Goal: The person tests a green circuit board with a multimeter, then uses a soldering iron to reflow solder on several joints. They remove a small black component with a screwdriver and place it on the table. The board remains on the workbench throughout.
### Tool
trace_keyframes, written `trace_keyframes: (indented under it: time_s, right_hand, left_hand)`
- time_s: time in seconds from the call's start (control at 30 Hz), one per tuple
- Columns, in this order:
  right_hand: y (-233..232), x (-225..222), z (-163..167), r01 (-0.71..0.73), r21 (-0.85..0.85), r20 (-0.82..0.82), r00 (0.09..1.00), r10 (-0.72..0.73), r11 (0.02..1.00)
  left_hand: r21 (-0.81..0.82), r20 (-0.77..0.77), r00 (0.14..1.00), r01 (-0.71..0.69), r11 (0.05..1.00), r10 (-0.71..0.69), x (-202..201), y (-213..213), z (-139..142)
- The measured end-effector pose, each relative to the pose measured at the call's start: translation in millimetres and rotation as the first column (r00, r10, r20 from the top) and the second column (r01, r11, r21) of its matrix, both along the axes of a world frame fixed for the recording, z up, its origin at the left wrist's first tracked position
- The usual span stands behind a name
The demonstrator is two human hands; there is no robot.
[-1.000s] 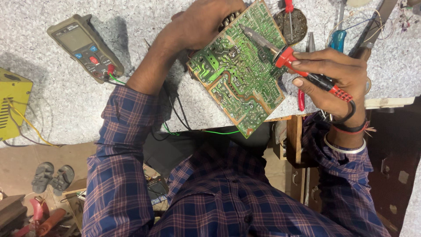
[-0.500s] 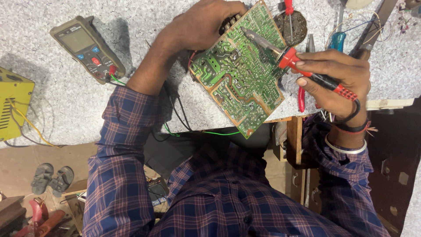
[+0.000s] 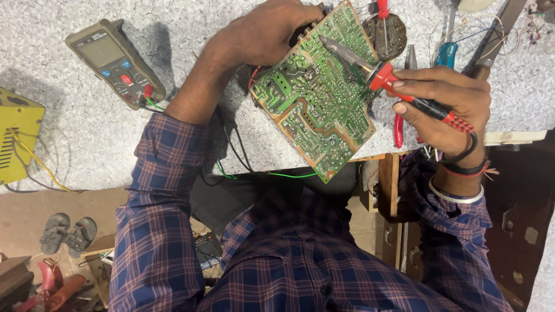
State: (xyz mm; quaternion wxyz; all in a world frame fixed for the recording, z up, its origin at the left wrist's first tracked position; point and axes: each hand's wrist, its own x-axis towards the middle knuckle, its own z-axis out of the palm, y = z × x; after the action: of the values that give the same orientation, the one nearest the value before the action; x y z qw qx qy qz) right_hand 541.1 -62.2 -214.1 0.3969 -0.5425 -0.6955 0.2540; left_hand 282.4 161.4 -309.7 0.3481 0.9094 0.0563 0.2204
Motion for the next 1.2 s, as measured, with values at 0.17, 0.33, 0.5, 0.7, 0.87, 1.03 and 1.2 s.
trace_keyframes:
  time_s: [0.17, 0.33, 0.5, 0.7, 0.87, 1.03, 1.2]
  right_hand:
    - [0, 1, -1, -0.01, 0.005, -0.002, 1.0, 0.01, 1.0]
    - [0, 1, -2, 0.003, 0.003, 0.015, 1.0, -0.003, 1.0]
    - [-3, 8, -9, -0.009, 0.002, -0.015, 1.0, 0.009, 1.0]
    - [2, 22, -26, -0.022, 0.039, -0.059, 0.998, 0.024, 0.999]
    - [4, 23, -31, 0.05, 0.07, 0.006, 0.999, -0.051, 0.996]
    - [7, 17, -30, 0.043, 0.048, -0.039, 0.998, -0.042, 0.998]
    - [7, 15, -27, 0.015, 0.008, -0.131, 0.991, -0.014, 1.0]
  left_hand:
    - [0.017, 0.004, 1.0, -0.003, 1.0, 0.003, -1, 1, -4]
    - [0.014, -0.016, 1.0, -0.011, 1.0, 0.011, -2, 2, -5]
    - [0.0, 0.001, 1.0, -0.01, 1.0, 0.01, -3, 1, -3]
    - [-0.014, -0.002, 1.0, -0.019, 1.0, 0.019, -1, 1, -6]
    - [0.011, 0.001, 1.0, -0.02, 1.0, 0.02, 0, 3, -10]
    - [0.039, 0.014, 0.999, -0.048, 0.998, 0.047, 0, 3, -11]
    - [0.015, -0.006, 0.999, -0.045, 0.999, 0.046, -1, 3, -10]
